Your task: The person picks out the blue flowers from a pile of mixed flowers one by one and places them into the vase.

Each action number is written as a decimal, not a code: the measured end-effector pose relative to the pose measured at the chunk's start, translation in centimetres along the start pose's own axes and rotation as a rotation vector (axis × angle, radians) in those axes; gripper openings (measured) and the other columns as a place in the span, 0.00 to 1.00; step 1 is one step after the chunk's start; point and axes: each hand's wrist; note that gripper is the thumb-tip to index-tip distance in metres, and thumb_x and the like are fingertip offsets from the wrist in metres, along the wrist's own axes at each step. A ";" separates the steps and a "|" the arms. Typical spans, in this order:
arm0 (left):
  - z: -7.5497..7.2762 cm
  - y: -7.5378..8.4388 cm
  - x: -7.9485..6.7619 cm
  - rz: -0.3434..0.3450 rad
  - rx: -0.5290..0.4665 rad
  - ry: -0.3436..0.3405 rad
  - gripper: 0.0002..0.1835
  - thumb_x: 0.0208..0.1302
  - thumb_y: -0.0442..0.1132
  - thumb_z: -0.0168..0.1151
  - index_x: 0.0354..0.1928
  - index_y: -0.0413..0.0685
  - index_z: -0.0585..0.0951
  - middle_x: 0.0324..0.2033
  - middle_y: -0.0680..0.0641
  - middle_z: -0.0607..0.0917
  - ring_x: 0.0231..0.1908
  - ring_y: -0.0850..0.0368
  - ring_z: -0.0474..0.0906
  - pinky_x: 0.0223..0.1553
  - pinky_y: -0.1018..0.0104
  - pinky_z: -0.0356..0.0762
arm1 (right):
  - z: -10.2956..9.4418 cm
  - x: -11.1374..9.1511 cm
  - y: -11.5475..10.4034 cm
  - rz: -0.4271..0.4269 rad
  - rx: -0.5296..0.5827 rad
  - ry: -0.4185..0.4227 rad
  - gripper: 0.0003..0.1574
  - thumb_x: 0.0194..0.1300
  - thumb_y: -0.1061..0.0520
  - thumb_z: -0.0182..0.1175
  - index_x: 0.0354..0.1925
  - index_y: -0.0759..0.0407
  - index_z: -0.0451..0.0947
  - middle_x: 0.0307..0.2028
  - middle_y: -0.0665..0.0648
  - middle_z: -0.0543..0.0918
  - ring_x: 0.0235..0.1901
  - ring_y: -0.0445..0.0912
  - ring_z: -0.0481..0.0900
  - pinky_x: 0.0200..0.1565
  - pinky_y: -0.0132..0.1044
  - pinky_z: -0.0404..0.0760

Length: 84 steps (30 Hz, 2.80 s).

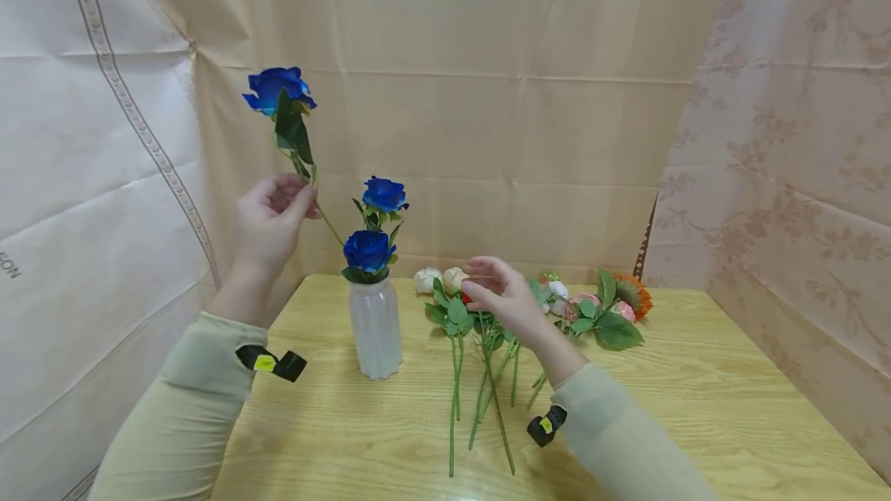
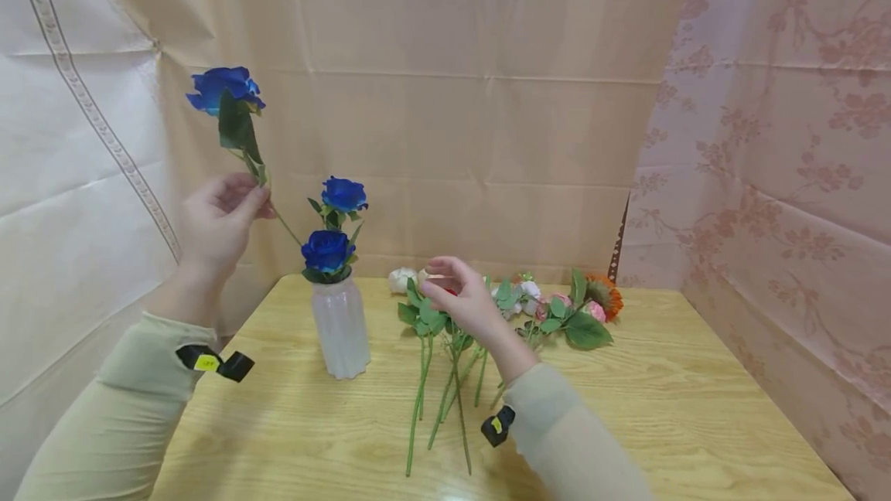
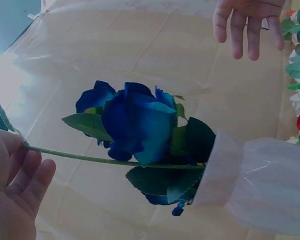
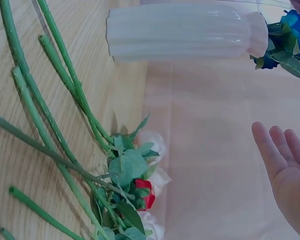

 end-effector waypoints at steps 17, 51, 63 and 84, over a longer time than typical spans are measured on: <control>0.3 -2.5 -2.2 -0.080 -0.054 -0.058 0.11 0.73 0.35 0.62 0.47 0.32 0.80 0.35 0.45 0.87 0.30 0.58 0.85 0.37 0.68 0.85 | 2.7 0.1 1.5 0.058 0.054 -0.028 0.31 0.73 0.51 0.64 0.69 0.57 0.68 0.63 0.59 0.75 0.58 0.55 0.77 0.53 0.57 0.82; 1.1 -7.2 -6.7 -0.111 0.196 -0.244 0.09 0.72 0.34 0.61 0.35 0.35 0.84 0.22 0.45 0.81 0.22 0.57 0.76 0.21 0.69 0.75 | 3.9 -0.2 2.9 0.091 0.015 -0.061 0.30 0.73 0.53 0.64 0.68 0.57 0.69 0.61 0.60 0.76 0.56 0.54 0.80 0.51 0.59 0.82; 1.3 -7.1 -7.0 -0.114 0.259 -0.298 0.07 0.70 0.34 0.61 0.34 0.39 0.83 0.20 0.48 0.80 0.21 0.52 0.75 0.18 0.65 0.72 | 3.6 -0.4 2.5 0.107 0.018 -0.082 0.31 0.74 0.50 0.63 0.69 0.56 0.68 0.65 0.64 0.73 0.58 0.55 0.78 0.53 0.59 0.81; 0.2 -6.4 -7.8 -0.046 0.330 -0.209 0.08 0.69 0.37 0.66 0.39 0.38 0.87 0.24 0.45 0.84 0.23 0.58 0.76 0.22 0.71 0.74 | 0.6 -0.7 -0.1 0.000 -0.107 -0.079 0.28 0.75 0.52 0.62 0.68 0.55 0.69 0.64 0.58 0.74 0.59 0.54 0.78 0.51 0.48 0.84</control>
Point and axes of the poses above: each hand's wrist, its own x-axis towards the middle knuckle, its own z-axis out of the palm, y = z × x
